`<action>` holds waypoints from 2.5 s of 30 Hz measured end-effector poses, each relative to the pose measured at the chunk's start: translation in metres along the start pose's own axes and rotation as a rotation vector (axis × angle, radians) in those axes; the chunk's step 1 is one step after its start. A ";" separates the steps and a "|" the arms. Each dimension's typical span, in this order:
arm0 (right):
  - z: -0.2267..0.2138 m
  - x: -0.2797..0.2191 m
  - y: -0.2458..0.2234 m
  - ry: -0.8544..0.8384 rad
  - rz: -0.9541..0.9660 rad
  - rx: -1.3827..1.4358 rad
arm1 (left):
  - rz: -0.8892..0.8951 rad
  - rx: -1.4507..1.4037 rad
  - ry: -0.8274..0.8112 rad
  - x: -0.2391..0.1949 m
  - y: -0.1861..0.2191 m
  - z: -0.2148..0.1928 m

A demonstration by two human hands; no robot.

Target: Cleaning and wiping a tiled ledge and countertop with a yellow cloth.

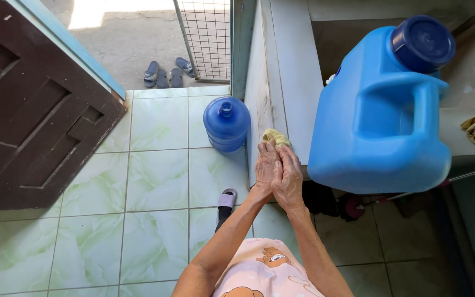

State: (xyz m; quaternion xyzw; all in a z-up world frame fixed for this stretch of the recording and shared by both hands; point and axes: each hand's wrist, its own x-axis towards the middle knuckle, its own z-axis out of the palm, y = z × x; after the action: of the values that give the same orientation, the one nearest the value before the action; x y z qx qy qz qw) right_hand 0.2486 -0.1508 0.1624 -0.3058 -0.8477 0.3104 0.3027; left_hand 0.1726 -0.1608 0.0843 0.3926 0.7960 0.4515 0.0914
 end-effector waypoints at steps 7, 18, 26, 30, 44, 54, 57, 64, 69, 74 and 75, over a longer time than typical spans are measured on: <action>0.004 0.021 0.002 0.016 -0.002 0.067 | -0.013 -0.270 0.273 0.026 0.018 0.001; 0.086 0.168 0.039 0.187 0.055 0.023 | 0.111 -0.157 0.303 0.192 -0.036 0.020; 0.141 0.300 0.078 0.245 -0.028 0.004 | 0.133 -0.218 0.299 0.329 -0.059 0.018; 0.149 0.337 0.080 0.244 0.035 -0.012 | 0.107 -0.246 0.265 0.366 -0.069 0.031; 0.103 0.234 0.040 0.121 0.240 0.052 | 0.028 -0.296 0.156 0.260 -0.094 0.018; 0.152 0.300 0.079 0.176 0.065 -0.058 | 0.040 -0.329 0.240 0.333 -0.086 0.022; 0.174 0.354 0.091 0.190 0.071 -0.100 | 0.021 -0.329 0.251 0.390 -0.097 0.021; 0.215 0.469 0.112 0.220 0.043 -0.090 | 0.098 -0.283 0.267 0.506 -0.133 0.035; 0.242 0.539 0.136 0.245 0.064 -0.098 | 0.110 -0.308 0.287 0.579 -0.148 0.037; 0.241 0.566 0.143 0.231 -0.011 -0.134 | 0.079 -0.339 0.254 0.610 -0.160 0.050; 0.237 0.562 0.139 0.232 0.008 -0.138 | 0.073 -0.339 0.235 0.609 -0.162 0.051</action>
State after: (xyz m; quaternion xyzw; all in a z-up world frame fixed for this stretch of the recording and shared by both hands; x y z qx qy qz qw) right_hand -0.2263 0.2511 0.0974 -0.3632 -0.8251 0.2150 0.3756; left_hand -0.3009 0.2569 0.0540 0.3451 0.6991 0.6245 0.0462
